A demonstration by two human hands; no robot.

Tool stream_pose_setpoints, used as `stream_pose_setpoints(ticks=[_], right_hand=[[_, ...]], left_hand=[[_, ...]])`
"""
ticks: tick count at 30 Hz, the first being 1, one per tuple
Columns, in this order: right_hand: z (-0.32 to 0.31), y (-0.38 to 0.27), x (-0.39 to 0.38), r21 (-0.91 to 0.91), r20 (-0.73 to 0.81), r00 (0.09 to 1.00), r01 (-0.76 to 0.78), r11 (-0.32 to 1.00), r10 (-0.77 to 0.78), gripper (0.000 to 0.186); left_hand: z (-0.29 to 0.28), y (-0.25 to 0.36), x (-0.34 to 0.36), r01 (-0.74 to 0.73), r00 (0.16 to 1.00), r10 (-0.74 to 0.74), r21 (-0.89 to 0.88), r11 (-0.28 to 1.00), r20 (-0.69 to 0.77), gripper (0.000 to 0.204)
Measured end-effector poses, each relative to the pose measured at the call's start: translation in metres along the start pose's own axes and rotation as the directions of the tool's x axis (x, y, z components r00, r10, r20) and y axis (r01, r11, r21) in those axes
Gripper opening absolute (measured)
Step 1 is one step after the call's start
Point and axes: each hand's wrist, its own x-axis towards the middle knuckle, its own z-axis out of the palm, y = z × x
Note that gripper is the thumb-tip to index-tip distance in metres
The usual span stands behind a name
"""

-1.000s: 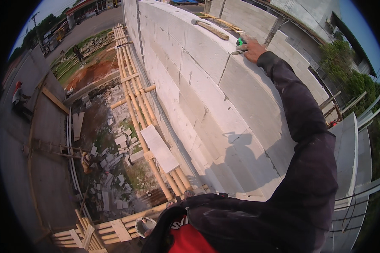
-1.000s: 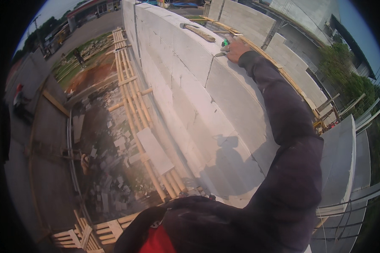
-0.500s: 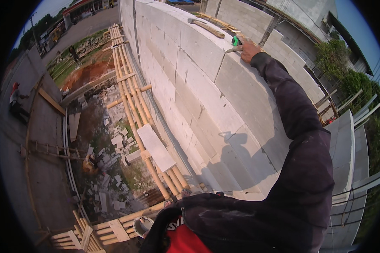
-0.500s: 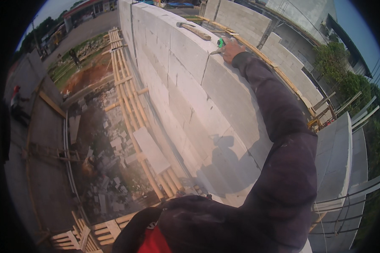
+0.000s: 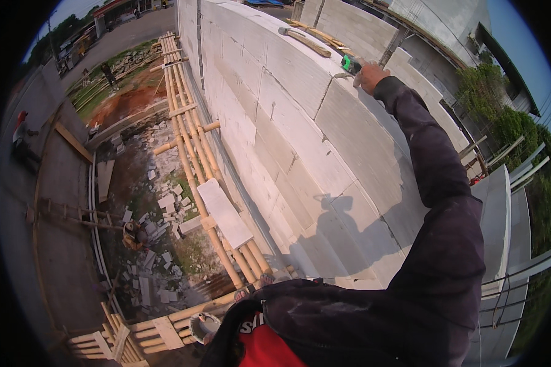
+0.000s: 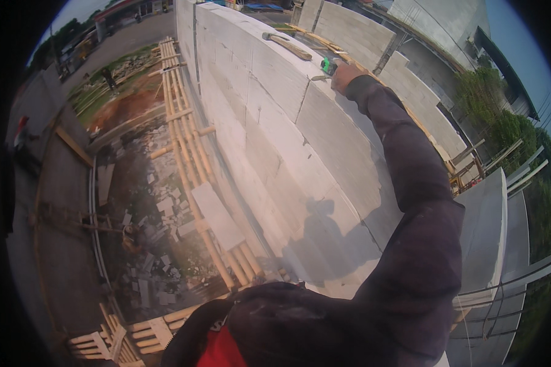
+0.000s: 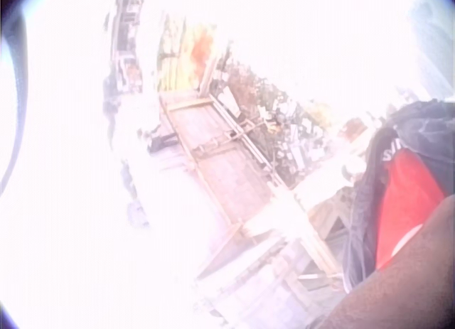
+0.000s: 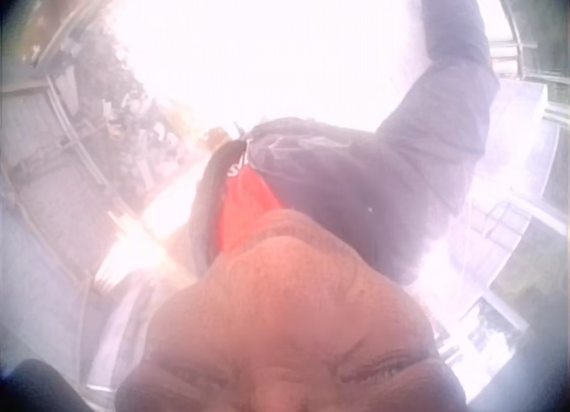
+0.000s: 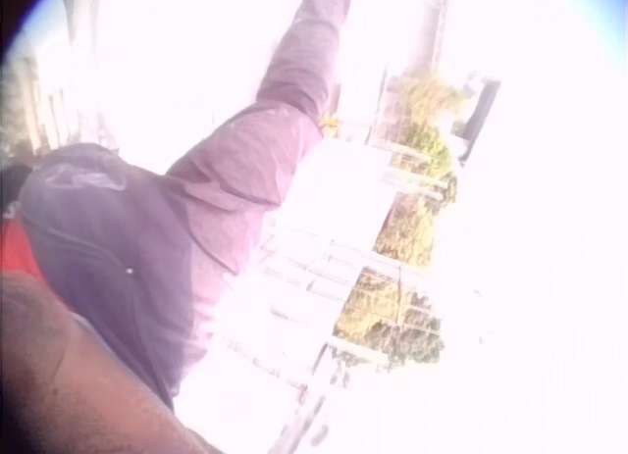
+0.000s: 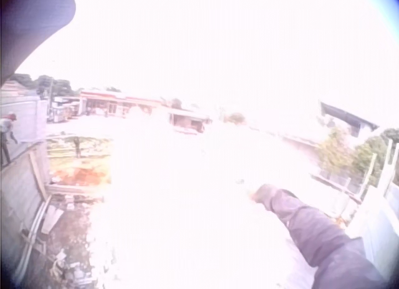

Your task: The person measures a wall section, scoops mortar from a bucket, applies it to a white tile, and places the tile onto a wall. The person repeats this process for additional tiles, smoothing the mortar and adjusting the tiles into position.

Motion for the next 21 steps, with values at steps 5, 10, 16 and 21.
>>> stream_pose_setpoints(ticks=[5, 10, 16, 21], right_hand=[[-0.026, 0.018, 0.048, 0.131, -0.134, 0.99, -0.03, 0.991, 0.048, 0.041], [-0.05, -0.052, 0.129, 0.249, -0.45, 0.893, 0.131, 0.96, -0.006, 0.029], [0.066, -0.184, 0.11, 0.854, -0.423, 0.89, 0.455, 0.254, -0.172, 0.024], [0.305, -0.283, -0.12, 0.783, -0.114, 0.814, 0.426, 0.453, -0.569, 0.027]], left_hand=[[0.01, -0.006, -0.007, 0.053, 0.999, -0.053, -0.002, 0.999, 0.009, 0.016], [0.037, -0.038, -0.038, 0.082, 0.996, -0.083, 0.059, 0.995, 0.021, 0.017], [0.058, -0.049, -0.087, 0.118, 0.992, -0.122, -0.106, 0.987, -0.039, 0.016], [0.134, -0.011, -0.091, 0.207, 0.97, -0.242, -0.454, 0.867, -0.021, 0.025]])
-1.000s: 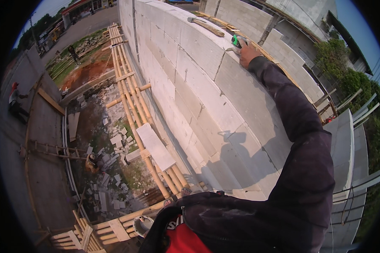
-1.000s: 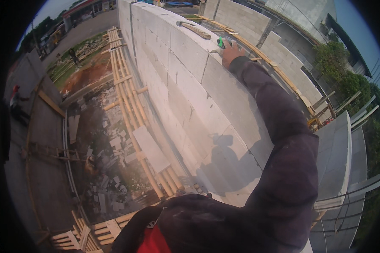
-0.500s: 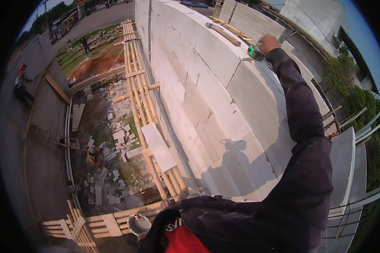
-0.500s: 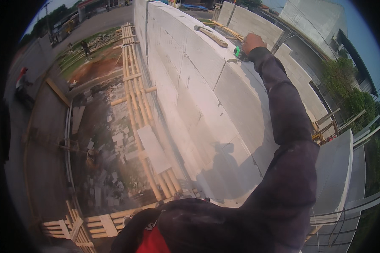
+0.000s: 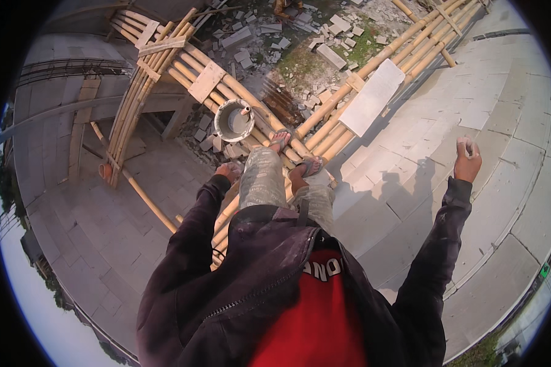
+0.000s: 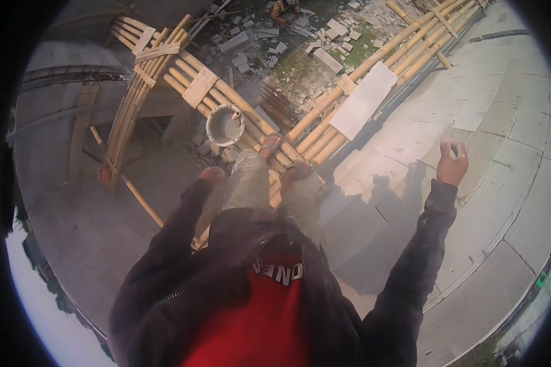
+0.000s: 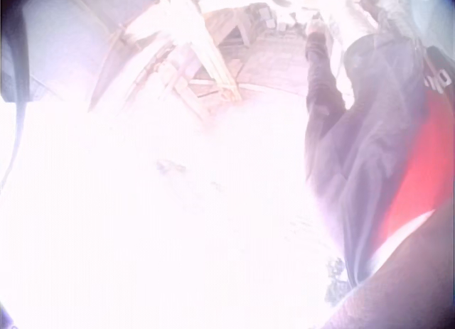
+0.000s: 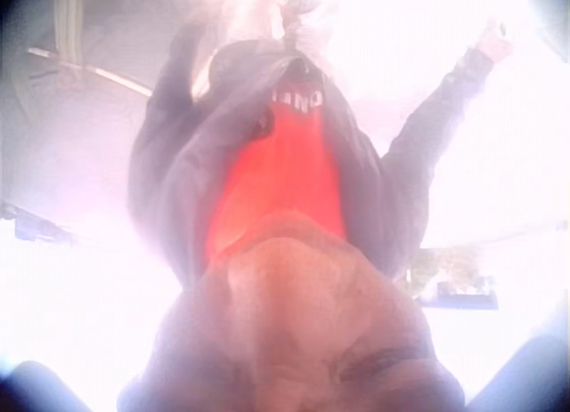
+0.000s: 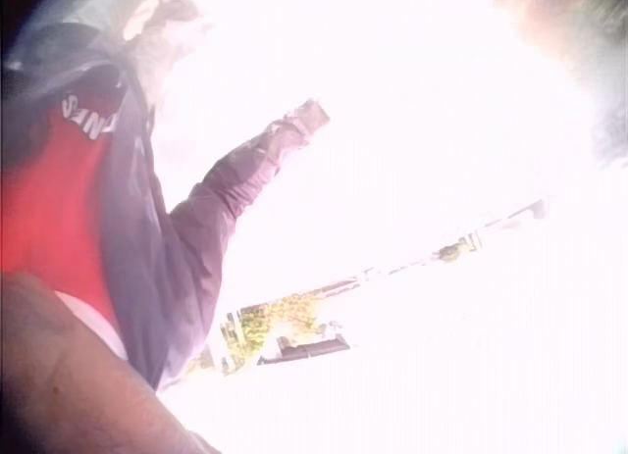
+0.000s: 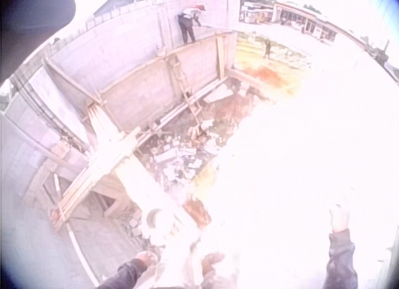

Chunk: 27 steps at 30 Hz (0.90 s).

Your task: The person measures a wall section, scoops mortar from a bucket, applies it to a white tile, and places the tile onto a wall. The person repeats this process for additional tiles, smoothing the mortar and adjusting the tiles into position.

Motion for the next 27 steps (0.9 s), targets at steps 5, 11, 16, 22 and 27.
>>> stream_pose_setpoints(ticks=[5, 11, 16, 22, 27], right_hand=[[0.171, 0.087, -0.241, -0.145, 0.555, 0.738, -0.369, 0.918, 0.384, 0.014], [0.24, 0.125, -0.363, -0.38, 0.623, 0.613, -0.305, 0.873, 0.485, 0.023], [0.267, 0.199, -0.38, -0.474, 0.605, 0.578, -0.291, 0.831, 0.548, 0.022], [0.32, 0.193, -0.369, -0.457, 0.669, 0.489, -0.322, 0.829, 0.559, 0.018], [0.387, 0.08, -0.339, -0.202, 0.71, 0.589, -0.355, 0.913, 0.386, 0.009]], left_hand=[[0.1, -0.035, 0.035, 0.49, 0.871, -0.247, -0.79, 0.369, 0.425, 0.034], [0.165, -0.093, 0.178, 0.253, 0.702, -0.526, -0.858, -0.447, 0.481, 0.058], [0.164, -0.168, 0.294, -0.286, 0.695, -0.615, -0.642, -0.712, 0.373, 0.055], [0.172, -0.185, 0.303, -0.311, 0.605, -0.702, -0.701, -0.642, 0.375, 0.025], [0.114, -0.125, 0.264, -0.148, 0.699, -0.69, -0.906, -0.396, 0.188, 0.016]])
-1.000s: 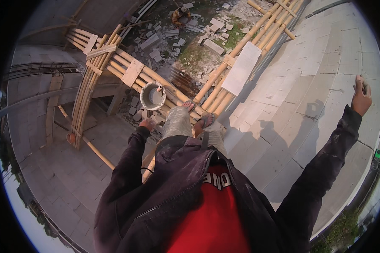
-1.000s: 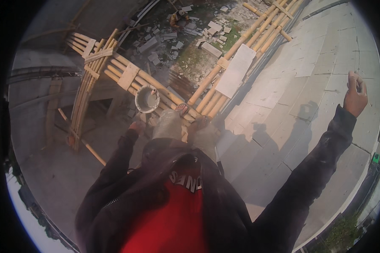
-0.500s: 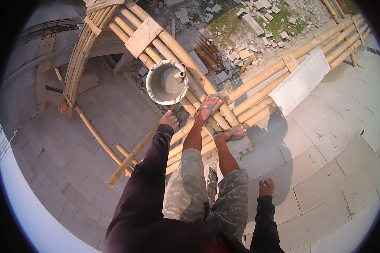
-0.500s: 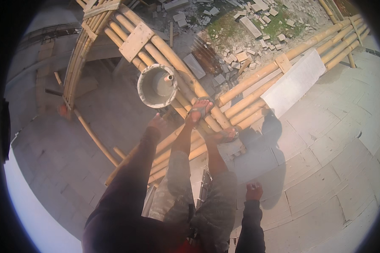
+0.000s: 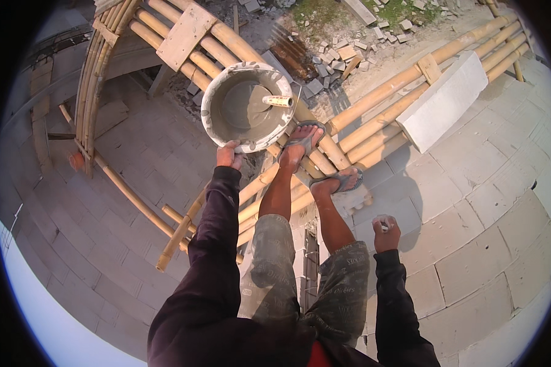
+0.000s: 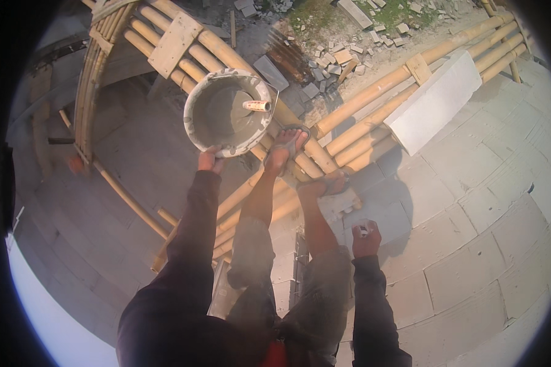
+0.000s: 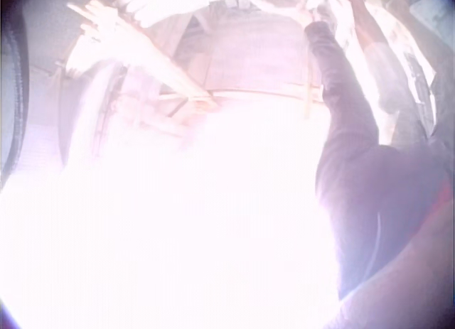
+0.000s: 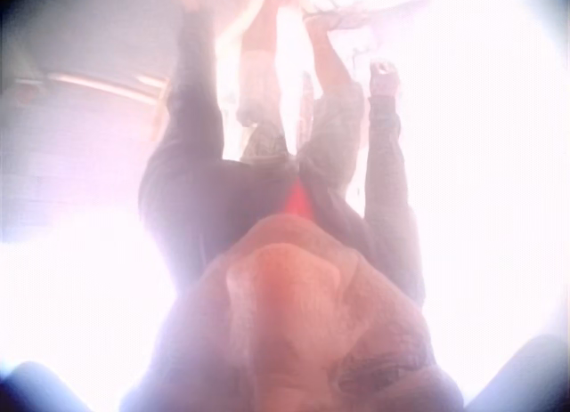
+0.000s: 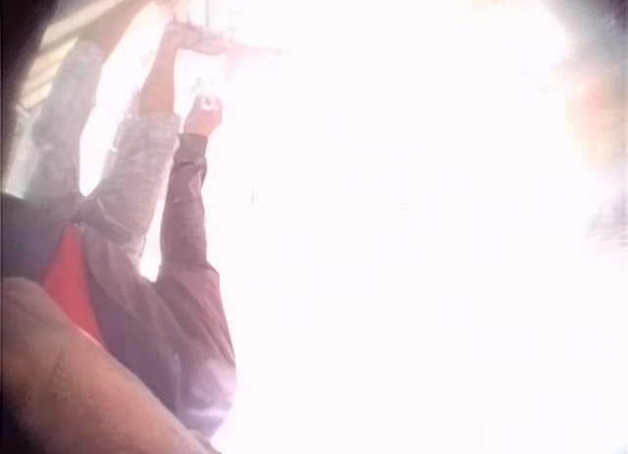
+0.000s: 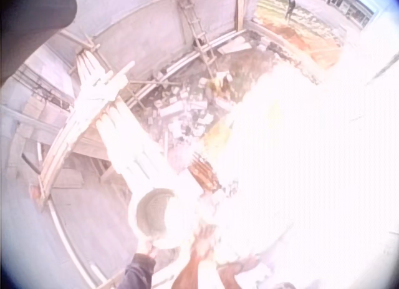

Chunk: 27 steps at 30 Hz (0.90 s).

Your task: The person measures a wall section, scoops mortar from a bucket, applies it to a white tile, and places the tile onto a wall. The person repeats this process for additional tiles, smoothing the mortar and adjusting the tiles into position.

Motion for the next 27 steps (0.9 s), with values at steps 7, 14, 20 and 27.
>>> stream_pose_setpoints(ticks=[7, 14, 20, 27], right_hand=[[-0.044, -0.25, -0.017, -0.288, -0.075, 0.894, 0.404, 0.868, -0.441, 0.032], [-0.188, -0.268, -0.085, -0.665, -0.155, 0.982, -0.019, 0.747, -0.112, 0.028], [-0.318, -0.299, -0.196, -0.497, -0.321, 0.947, -0.181, 0.849, 0.014, 0.012], [-0.317, -0.251, -0.246, -0.386, -0.606, 0.795, -0.29, 0.875, -0.004, 0.017]], left_hand=[[0.109, 0.104, -0.256, -0.227, 0.911, 0.002, 0.5, 0.836, 0.411, 0.029], [0.208, 0.15, -0.456, -0.477, 0.625, -0.084, 0.465, 0.746, 0.776, 0.035], [0.274, 0.176, -0.566, -0.694, 0.355, -0.125, 0.351, 0.629, 0.927, 0.048], [0.294, 0.145, -0.631, -0.843, 0.208, -0.17, 0.265, 0.468, 0.963, 0.071]])
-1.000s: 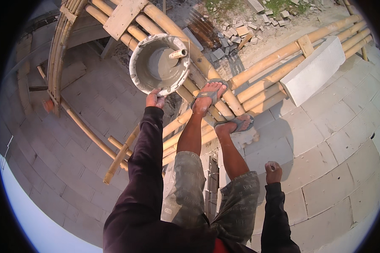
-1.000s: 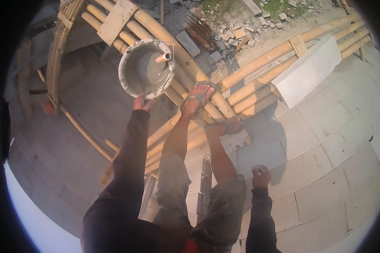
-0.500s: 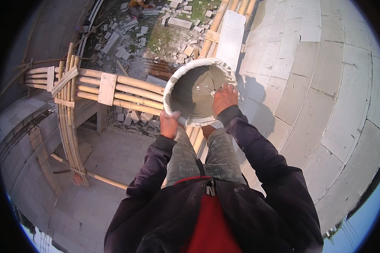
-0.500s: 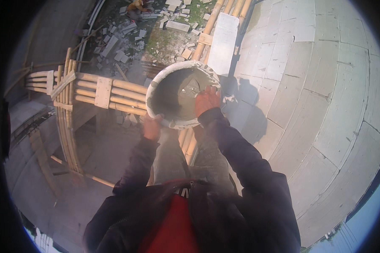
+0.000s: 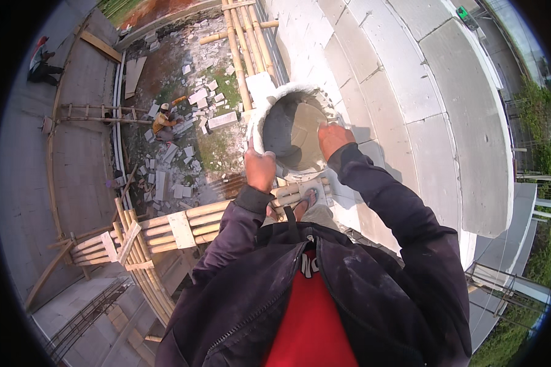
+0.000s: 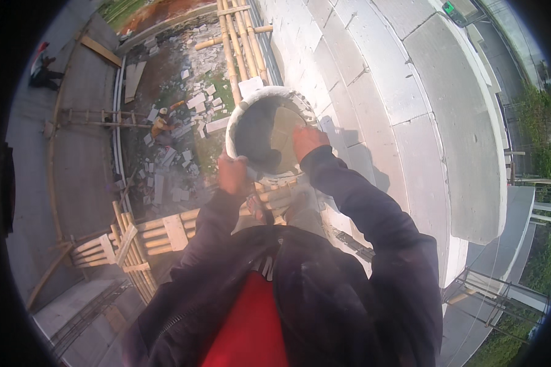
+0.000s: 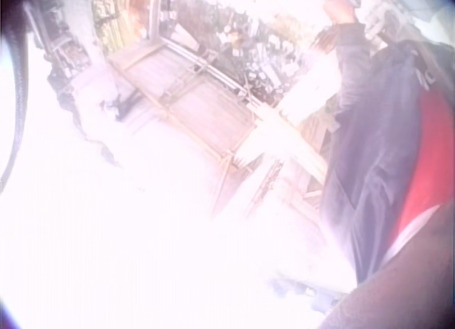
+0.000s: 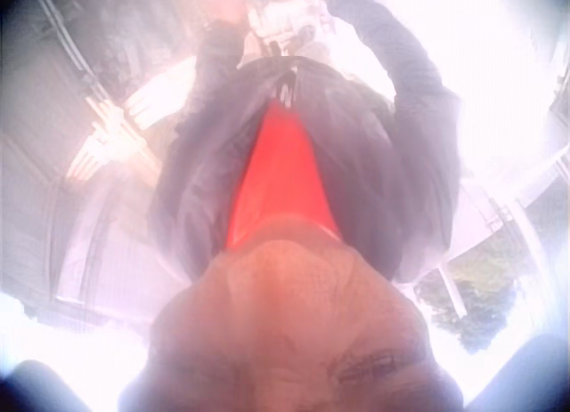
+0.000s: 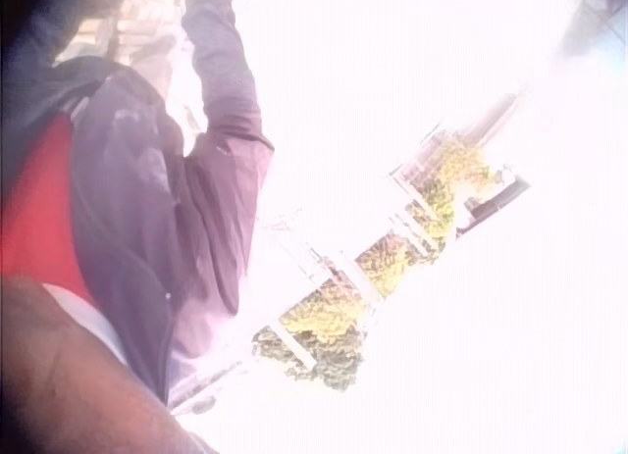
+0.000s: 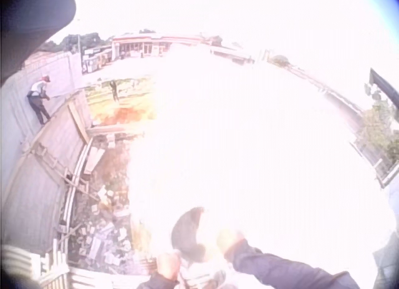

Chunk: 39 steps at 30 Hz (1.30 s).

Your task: The person measures a wall section, scoops mortar from a bucket, applies it to a white tile, and places the tile onto a wall. The person repeats this process for additional tiles, smoothing the mortar and adjusting the tiles into position.

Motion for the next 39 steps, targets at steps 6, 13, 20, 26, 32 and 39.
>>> stream_pose_setpoints(ticks=[6, 13, 20, 26, 32, 39], right_hand=[[0.044, 0.047, -0.035, 0.361, 0.398, 0.915, -0.229, 0.904, 0.073, 0.053], [-0.062, 0.079, -0.1, 0.386, 0.097, 0.968, -0.249, 0.888, 0.229, 0.044], [-0.187, 0.115, -0.144, 0.216, 0.118, 0.946, -0.321, 0.922, 0.302, 0.039], [-0.255, 0.165, -0.191, 0.566, 0.308, 0.925, -0.365, 0.739, 0.222, 0.032], [-0.327, 0.172, -0.233, 0.471, 0.296, 0.91, -0.402, 0.785, 0.289, 0.027], [-0.395, 0.234, -0.279, 0.608, 0.066, 0.983, -0.176, 0.774, 0.172, 0.032]], left_hand=[[0.038, 0.007, -0.02, -0.051, 0.995, 0.043, 0.087, 0.995, 0.087, 0.075], [0.03, -0.011, 0.003, -0.53, 0.746, 0.472, -0.011, 0.848, 0.469, 0.039], [0.067, 0.113, -0.036, 0.307, 0.818, -0.091, -0.298, 0.904, 0.568, 0.025], [0.098, 0.176, -0.068, 0.496, 0.752, -0.27, -0.247, 0.832, 0.601, 0.017], [0.105, 0.205, -0.077, 0.429, 0.657, -0.211, -0.129, 0.894, 0.724, 0.026], [0.15, 0.263, -0.099, 0.507, 0.629, -0.203, -0.199, 0.839, 0.75, 0.011]])
